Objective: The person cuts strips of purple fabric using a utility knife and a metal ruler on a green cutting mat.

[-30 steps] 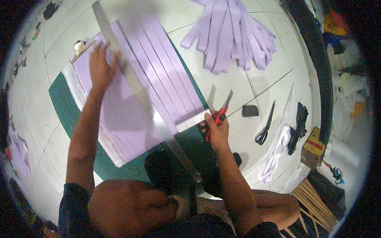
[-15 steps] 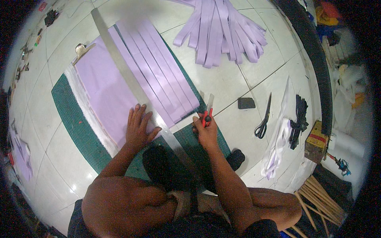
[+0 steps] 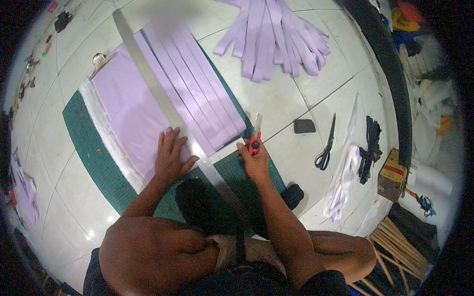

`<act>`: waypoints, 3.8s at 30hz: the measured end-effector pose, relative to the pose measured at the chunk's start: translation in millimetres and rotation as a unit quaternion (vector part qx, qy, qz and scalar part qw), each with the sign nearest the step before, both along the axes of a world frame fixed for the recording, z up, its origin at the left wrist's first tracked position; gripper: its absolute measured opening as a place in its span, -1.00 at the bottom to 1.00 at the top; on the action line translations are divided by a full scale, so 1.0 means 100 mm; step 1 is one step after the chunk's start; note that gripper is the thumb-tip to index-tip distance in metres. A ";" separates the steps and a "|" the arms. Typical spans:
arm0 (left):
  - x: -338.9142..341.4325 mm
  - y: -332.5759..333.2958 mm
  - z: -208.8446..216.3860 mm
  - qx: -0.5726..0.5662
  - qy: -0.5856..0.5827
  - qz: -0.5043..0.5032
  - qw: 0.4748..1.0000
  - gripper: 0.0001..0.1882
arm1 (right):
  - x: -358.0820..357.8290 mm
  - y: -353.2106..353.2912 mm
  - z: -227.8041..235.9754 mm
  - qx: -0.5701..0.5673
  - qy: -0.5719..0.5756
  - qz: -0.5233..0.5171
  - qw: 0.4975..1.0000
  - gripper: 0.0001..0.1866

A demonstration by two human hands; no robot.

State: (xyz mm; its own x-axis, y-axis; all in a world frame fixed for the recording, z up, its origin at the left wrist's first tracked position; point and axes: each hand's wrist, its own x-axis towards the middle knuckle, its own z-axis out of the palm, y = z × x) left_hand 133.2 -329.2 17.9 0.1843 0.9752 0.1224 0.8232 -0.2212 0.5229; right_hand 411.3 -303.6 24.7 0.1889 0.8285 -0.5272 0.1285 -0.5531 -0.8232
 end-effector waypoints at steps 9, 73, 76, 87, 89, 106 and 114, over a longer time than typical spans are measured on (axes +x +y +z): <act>-0.01 0.00 -0.02 0.002 -0.011 0.000 1.000 -0.34 | -0.02 0.00 0.00 0.005 0.009 -0.006 1.000 -0.63; -1.05 2.29 0.60 -0.290 0.351 0.068 0.888 0.56 | 1.74 -0.02 0.12 0.002 -0.201 -0.124 0.972 -0.51; -1.02 2.31 0.63 -0.300 0.341 0.068 0.889 0.54 | 1.74 -0.04 0.02 -0.009 -0.258 -0.077 0.963 -0.53; -0.99 2.32 0.54 -0.280 0.341 0.060 0.895 0.55 | 2.10 -0.05 0.17 -0.083 -0.253 -0.204 0.942 -0.46; -0.95 2.30 0.59 -0.291 0.344 0.067 0.890 0.56 | 2.03 -0.14 0.02 0.067 -0.289 -0.140 0.945 -0.46; -1.12 2.05 0.42 -0.230 0.266 0.024 0.936 0.27 | 1.20 0.01 0.33 0.132 -0.371 0.125 0.911 -0.52; -0.90 1.96 0.47 -0.269 0.345 0.036 0.899 0.58 | -0.76 0.75 0.55 0.065 -0.205 0.290 0.932 -0.62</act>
State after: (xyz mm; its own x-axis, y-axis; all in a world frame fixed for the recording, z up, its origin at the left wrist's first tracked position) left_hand 43.2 -133.7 64.5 -0.0307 0.8717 -0.4891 0.9946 -0.0219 -0.1013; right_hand 335.6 -228.9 79.7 -0.1476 0.9054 -0.3981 0.6942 -0.1918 -0.6938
